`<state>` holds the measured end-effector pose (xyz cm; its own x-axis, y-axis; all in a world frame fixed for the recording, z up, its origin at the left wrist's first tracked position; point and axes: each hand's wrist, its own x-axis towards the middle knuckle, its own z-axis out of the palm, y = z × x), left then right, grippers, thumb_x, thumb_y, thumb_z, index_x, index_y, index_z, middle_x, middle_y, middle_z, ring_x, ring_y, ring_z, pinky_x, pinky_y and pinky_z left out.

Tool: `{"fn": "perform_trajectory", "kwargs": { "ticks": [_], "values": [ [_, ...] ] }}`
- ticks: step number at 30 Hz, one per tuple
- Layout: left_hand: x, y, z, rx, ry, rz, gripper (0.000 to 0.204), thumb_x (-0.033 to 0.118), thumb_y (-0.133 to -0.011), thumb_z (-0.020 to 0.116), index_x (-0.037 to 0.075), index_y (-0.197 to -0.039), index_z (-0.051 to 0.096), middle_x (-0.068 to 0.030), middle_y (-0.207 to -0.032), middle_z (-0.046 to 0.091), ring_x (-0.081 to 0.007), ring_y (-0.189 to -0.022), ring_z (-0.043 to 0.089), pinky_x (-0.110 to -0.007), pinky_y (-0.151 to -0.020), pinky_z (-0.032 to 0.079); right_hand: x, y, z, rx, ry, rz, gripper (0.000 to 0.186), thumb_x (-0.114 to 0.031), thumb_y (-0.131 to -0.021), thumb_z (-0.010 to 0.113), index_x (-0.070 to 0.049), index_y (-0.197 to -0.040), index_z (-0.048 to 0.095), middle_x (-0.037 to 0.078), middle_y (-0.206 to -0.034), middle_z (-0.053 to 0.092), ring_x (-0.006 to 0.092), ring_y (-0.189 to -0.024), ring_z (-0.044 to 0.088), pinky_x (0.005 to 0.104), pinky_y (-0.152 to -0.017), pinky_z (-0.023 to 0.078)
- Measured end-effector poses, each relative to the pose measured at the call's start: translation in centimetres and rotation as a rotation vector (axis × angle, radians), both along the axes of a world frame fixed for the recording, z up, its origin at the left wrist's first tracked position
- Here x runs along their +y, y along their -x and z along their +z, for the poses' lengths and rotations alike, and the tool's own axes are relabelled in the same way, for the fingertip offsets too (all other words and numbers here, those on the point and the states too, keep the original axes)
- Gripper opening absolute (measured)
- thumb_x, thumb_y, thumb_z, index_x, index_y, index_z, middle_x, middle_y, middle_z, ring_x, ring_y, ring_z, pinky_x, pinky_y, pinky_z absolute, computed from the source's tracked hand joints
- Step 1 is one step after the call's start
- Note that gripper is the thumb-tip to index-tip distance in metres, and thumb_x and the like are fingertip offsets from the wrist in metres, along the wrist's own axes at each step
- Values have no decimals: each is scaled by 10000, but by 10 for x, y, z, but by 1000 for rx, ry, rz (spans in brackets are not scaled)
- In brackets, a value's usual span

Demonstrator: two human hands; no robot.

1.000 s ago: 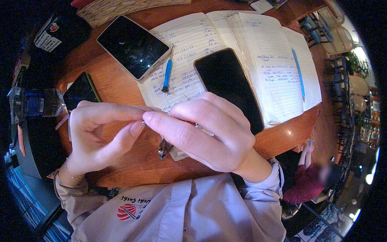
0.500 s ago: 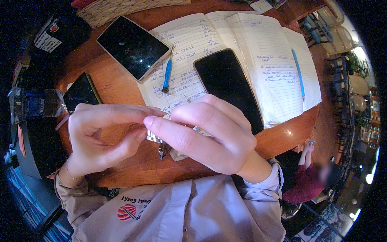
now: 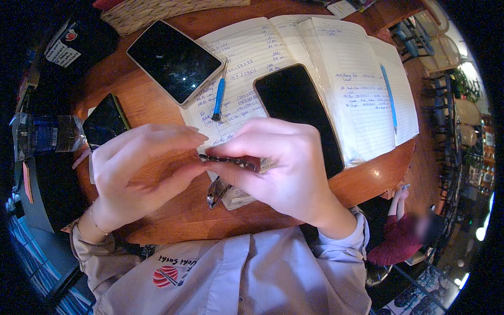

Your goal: The person uses a small screwdriver to remove a pin from a metal watch band, then reinserts the pin to reassemble the band. They handle the band and pin repeatedly, testing the clasp and alignment.

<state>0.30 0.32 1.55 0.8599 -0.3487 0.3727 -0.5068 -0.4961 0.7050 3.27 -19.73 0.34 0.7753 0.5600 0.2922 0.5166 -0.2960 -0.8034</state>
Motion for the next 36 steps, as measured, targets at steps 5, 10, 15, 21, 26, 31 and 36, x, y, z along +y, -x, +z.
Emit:
{"fn": "perform_trajectory", "kwargs": {
  "ticks": [5, 10, 15, 21, 26, 31, 36],
  "values": [
    [2, -3, -10, 159, 122, -80, 145, -12, -730, 667, -8, -874, 666, -131, -822, 668, -229, -721, 658, -279, -642, 511, 2, 5, -1, 485, -155, 55, 99, -9, -730, 711, 19, -819, 678, 71, -679, 649, 64, -606, 585, 197, -537, 463],
    [6, -4, -9, 281, 154, -63, 104, -9, -763, 627, -19, -861, 660, -131, -794, 659, -216, -715, 647, -277, -629, 488, 0, 7, 2, 687, -183, 55, 125, -14, -784, 664, 32, -900, 658, 41, -758, 651, 53, -689, 587, 191, -593, 476],
    [5, -2, -6, 376, 204, -39, 88, 3, -783, 609, -31, -852, 650, -139, -767, 646, -217, -717, 639, -282, -653, 478, -3, 5, 7, 807, -175, 64, 150, -27, -809, 635, 35, -945, 643, 41, -809, 648, 60, -740, 588, 198, -658, 482],
    [7, -3, -9, 336, 191, -74, 128, -8, -766, 621, -31, -889, 645, -140, -822, 653, -209, -749, 639, -278, -658, 484, -3, 5, 4, 831, -234, 15, 154, -36, -814, 628, 34, -950, 642, 42, -831, 647, 67, -755, 590, 201, -679, 486],
    [2, -3, -13, 213, 166, -55, 237, 13, -696, 701, -2, -927, 649, -131, -845, 649, -216, -756, 642, -286, -663, 496, -3, 5, 5, 830, -239, 26, 163, -29, -814, 622, 34, -963, 640, 38, -835, 645, 63, -759, 586, 198, -678, 483],
    [1, -2, -11, 142, 52, -38, 294, 62, -663, 740, 14, -939, 653, -126, -835, 643, -243, -757, 642, -292, -659, 499, -4, 5, 4, 834, -240, 44, 158, -23, -817, 615, 33, -963, 640, 31, -839, 642, 54, -751, 576, 191, -663, 475],
    [1, -2, -12, 90, 2, -40, 294, 69, -663, 739, 14, -939, 653, -126, -836, 643, -248, -756, 641, -293, -653, 498, -4, 5, 2, 842, -249, 35, 156, -26, -820, 615, 29, -963, 640, 16, -835, 633, 44, -745, 563, 183, -656, 467]
  ]
}}
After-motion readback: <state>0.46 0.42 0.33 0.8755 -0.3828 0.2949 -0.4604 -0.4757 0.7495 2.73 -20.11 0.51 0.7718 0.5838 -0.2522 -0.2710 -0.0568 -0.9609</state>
